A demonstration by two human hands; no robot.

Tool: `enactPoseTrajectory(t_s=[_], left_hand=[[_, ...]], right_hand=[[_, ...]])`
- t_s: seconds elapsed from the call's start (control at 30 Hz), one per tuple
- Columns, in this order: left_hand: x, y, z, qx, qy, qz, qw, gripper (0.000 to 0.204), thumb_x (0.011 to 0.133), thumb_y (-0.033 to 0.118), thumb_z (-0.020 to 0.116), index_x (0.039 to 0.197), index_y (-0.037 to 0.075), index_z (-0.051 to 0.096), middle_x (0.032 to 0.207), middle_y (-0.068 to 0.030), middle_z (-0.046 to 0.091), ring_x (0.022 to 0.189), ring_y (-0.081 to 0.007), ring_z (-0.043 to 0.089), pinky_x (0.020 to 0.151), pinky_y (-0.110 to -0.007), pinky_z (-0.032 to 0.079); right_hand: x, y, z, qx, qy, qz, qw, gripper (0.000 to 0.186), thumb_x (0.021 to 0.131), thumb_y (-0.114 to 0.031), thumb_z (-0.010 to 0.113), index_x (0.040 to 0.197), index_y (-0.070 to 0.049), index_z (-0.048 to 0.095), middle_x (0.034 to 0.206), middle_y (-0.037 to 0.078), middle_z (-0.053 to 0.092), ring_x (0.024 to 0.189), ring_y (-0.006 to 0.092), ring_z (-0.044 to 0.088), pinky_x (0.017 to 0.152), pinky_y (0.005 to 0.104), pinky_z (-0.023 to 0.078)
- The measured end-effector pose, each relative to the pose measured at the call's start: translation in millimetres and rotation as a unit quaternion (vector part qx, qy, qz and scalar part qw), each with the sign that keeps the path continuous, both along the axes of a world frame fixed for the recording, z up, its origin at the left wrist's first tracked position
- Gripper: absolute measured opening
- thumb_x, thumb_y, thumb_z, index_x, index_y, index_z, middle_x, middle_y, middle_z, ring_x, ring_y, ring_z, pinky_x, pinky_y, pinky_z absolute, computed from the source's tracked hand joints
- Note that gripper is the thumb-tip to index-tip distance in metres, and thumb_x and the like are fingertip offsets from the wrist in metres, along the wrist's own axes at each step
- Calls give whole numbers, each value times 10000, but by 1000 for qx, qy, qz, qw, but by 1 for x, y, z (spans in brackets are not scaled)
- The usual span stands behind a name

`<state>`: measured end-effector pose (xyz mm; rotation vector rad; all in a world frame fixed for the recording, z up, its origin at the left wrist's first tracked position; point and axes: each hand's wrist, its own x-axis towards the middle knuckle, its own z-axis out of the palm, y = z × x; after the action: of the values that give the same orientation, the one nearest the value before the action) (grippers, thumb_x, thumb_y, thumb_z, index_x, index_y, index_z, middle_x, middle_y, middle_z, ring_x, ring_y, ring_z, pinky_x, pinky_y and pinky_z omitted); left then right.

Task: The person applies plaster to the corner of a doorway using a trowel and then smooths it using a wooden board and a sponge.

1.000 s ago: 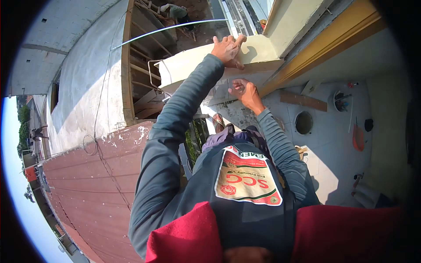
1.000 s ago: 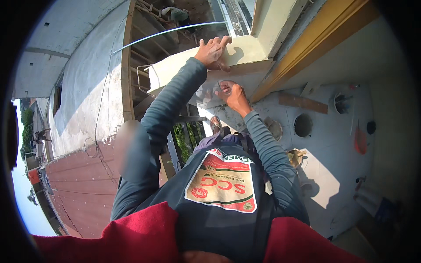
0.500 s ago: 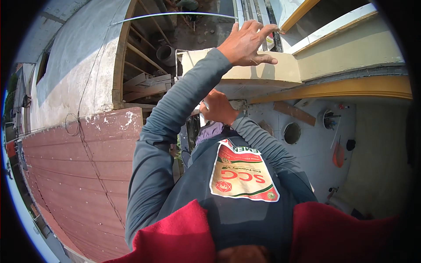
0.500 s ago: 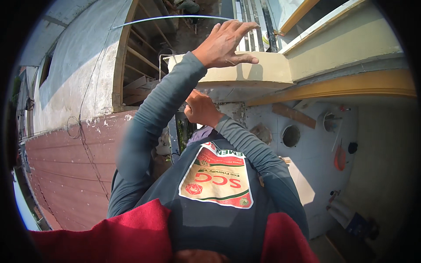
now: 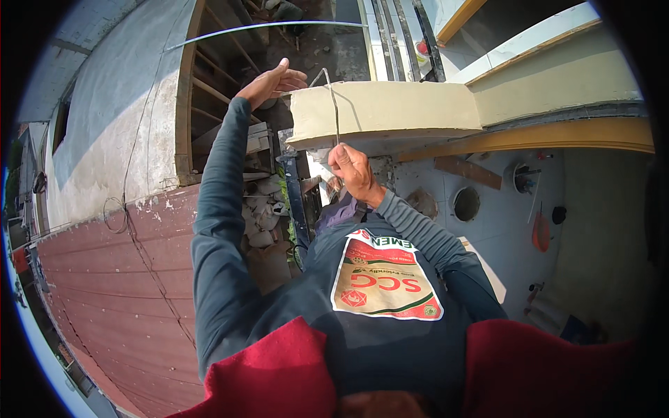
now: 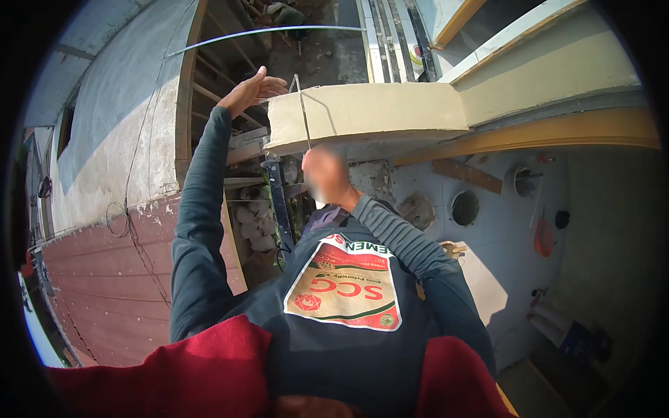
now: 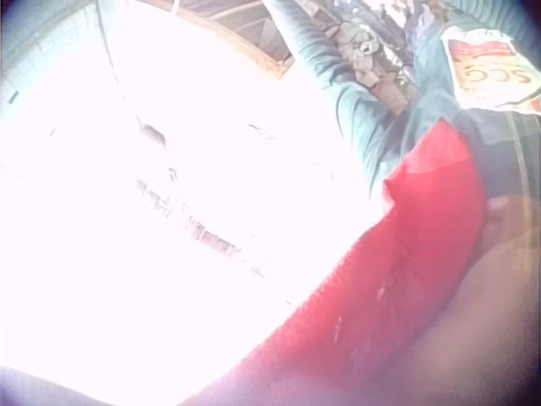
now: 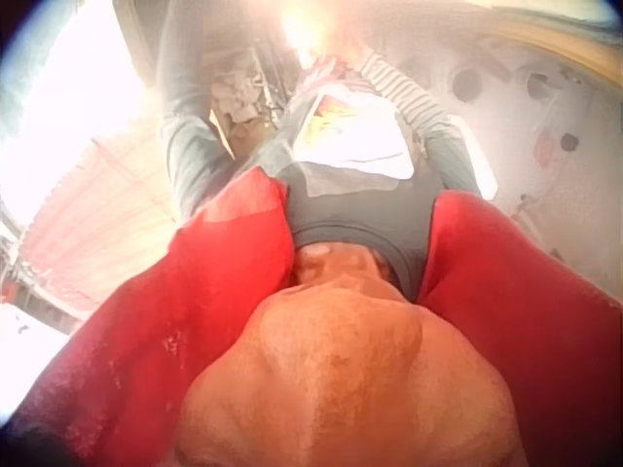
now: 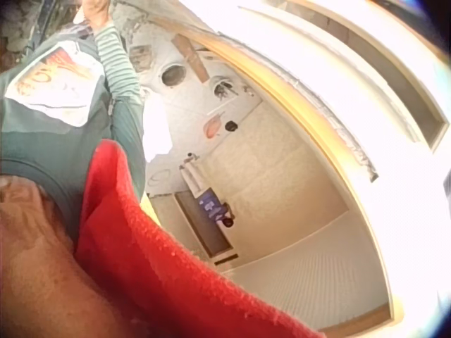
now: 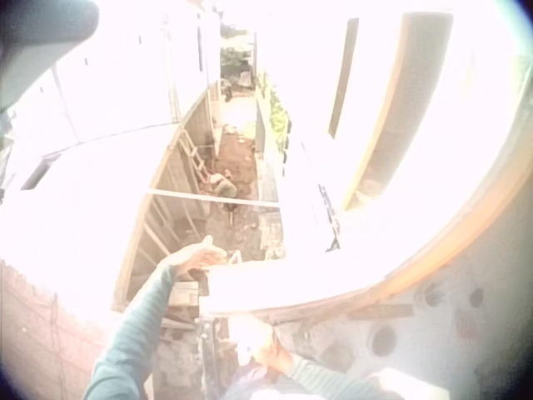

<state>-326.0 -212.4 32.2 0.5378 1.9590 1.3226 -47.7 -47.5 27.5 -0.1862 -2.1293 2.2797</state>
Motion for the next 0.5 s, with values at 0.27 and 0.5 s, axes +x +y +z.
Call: enactPoseTrajectory(t_s=[0.27,0.5], left_hand=[[14,2,-5,50,-73,-105,991,913,900,810,402,1571,195,326,1377,-228,579,1361,-327,490,1155,-536,319],[64,-2,48,-55,266,-174,947,1431,434,754,885,1580,204,227,1407,-257,503,1344,-421,466,1157,-547,346]], right_hand=[[-1,-5,-7,-22,2,-65,998,565,1085,-476,379,744,-45,507,642,20,458,593,107,443,552,280,377],[-3,-10,0,-15,19,-93,995,560,1095,-444,363,709,-56,481,623,13,451,572,110,433,550,287,381]])
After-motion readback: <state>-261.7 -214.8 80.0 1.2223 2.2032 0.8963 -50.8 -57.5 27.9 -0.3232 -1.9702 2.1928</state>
